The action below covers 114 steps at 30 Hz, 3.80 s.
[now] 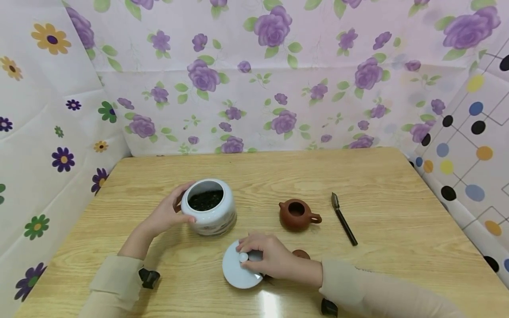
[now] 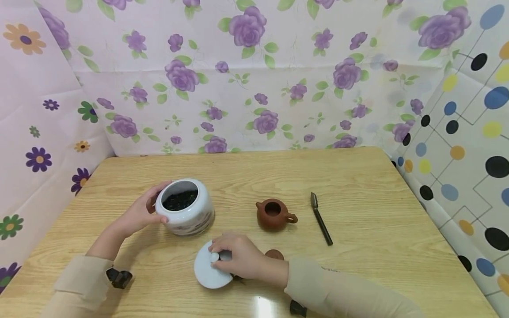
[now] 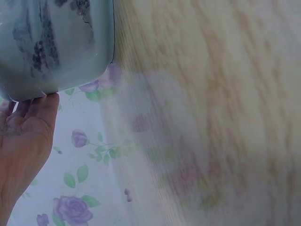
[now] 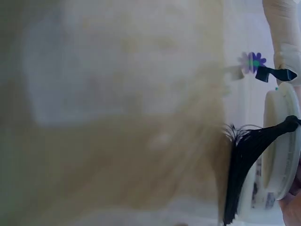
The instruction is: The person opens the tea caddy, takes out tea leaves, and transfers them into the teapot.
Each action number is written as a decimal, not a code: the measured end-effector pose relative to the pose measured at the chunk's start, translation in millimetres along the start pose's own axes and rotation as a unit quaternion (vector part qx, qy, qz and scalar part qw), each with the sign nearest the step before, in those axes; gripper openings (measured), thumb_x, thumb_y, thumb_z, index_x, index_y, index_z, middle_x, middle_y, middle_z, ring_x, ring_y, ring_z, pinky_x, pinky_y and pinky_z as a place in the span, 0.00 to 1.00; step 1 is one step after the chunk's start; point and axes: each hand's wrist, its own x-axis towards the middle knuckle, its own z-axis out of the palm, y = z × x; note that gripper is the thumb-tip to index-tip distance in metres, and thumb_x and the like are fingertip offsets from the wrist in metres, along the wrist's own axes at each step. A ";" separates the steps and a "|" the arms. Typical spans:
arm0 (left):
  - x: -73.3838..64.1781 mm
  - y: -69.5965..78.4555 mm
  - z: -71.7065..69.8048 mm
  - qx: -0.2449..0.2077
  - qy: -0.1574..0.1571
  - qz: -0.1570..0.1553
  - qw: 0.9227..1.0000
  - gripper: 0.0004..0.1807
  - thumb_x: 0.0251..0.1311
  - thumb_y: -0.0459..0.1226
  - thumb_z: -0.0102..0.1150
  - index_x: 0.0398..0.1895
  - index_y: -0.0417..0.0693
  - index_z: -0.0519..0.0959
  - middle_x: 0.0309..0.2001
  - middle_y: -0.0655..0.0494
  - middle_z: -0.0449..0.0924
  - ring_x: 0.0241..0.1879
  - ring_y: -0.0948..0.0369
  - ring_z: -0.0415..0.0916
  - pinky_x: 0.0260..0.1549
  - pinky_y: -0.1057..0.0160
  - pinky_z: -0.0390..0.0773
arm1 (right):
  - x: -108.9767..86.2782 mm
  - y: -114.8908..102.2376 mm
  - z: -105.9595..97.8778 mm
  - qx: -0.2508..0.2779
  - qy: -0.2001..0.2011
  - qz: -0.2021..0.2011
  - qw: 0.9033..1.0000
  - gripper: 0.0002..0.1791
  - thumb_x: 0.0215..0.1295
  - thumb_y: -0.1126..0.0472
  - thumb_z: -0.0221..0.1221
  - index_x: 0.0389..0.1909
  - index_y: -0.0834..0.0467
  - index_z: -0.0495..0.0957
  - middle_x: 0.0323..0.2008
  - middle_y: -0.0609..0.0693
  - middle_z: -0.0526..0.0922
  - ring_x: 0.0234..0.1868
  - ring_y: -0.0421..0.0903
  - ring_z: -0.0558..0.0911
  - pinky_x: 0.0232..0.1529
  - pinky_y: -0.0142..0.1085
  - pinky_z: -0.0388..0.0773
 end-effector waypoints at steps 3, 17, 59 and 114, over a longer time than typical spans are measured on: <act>0.8 -1.0 0.1 -0.011 -0.001 0.006 1.000 0.52 0.44 0.31 0.74 0.72 0.42 0.54 0.68 0.40 0.59 0.62 0.73 0.58 0.55 0.81 0.64 | -0.5 0.4 2.4 -0.002 -0.008 0.008 1.000 0.10 0.52 0.66 0.69 0.37 0.62 0.84 0.42 0.52 0.85 0.53 0.47 0.80 0.66 0.45 0.67; 0.5 -2.9 0.5 -0.024 0.000 0.014 1.000 0.52 0.43 0.31 0.74 0.72 0.39 0.54 0.67 0.38 0.58 0.62 0.73 0.60 0.55 0.80 0.66 | 2.8 8.8 10.9 0.011 -0.054 0.042 0.998 0.10 0.53 0.65 0.69 0.38 0.62 0.85 0.44 0.50 0.85 0.55 0.46 0.79 0.68 0.42 0.64; -1.3 -0.4 1.9 -0.033 -0.004 -0.015 0.999 0.54 0.46 0.36 0.74 0.74 0.44 0.51 0.69 0.40 0.56 0.63 0.71 0.59 0.54 0.81 0.65 | -23.3 -12.3 -56.0 -0.038 0.136 0.076 0.987 0.16 0.55 0.63 0.68 0.46 0.57 0.82 0.46 0.50 0.84 0.49 0.48 0.80 0.51 0.43 0.79; -2.2 3.5 -0.2 0.004 -0.004 -0.015 1.000 0.54 0.45 0.34 0.74 0.74 0.45 0.51 0.70 0.43 0.56 0.63 0.76 0.57 0.54 0.82 0.63 | -116.9 61.9 -141.0 -0.255 0.096 0.355 0.894 0.05 0.54 0.68 0.64 0.26 0.67 0.79 0.22 0.51 0.78 0.23 0.44 0.72 0.23 0.35 0.70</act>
